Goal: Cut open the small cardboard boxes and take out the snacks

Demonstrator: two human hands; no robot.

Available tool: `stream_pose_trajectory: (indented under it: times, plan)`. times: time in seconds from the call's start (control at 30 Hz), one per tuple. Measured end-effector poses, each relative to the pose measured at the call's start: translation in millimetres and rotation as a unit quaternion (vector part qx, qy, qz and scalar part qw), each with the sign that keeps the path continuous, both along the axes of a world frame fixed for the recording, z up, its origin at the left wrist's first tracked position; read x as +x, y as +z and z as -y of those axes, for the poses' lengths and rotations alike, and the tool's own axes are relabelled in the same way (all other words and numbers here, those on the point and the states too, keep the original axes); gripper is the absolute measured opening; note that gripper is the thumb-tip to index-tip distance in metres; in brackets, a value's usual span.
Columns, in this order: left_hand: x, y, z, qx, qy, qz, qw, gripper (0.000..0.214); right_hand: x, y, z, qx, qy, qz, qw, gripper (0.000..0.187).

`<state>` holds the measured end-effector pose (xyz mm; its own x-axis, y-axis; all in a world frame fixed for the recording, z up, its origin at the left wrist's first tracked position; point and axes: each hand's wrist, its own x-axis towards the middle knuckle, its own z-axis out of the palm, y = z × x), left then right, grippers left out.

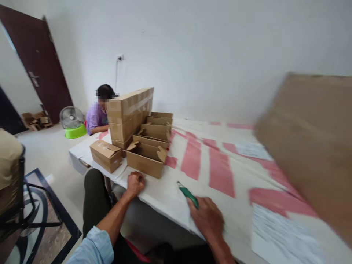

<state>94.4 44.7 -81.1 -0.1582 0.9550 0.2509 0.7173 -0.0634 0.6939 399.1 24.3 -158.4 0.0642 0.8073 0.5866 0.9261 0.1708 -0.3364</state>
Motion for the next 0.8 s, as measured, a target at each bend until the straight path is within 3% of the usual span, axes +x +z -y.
stream_pose_trajectory:
  times: [0.2,0.47,0.8]
  plan:
    - [-7,13.5,-42,0.012,0.000,0.052,0.999,0.016,-13,27.9,1,-0.057,-0.036,0.043,0.997,0.024]
    - [-11,36.2,-91,0.048,0.054,0.067,0.995,0.038,-19,36.5,-3,-0.063,-0.052,0.030,0.996,0.021]
    - [0,49.7,-141,0.017,0.079,0.052,0.995,0.038,-20,47.8,1,-0.077,-0.054,0.029,0.995,0.015]
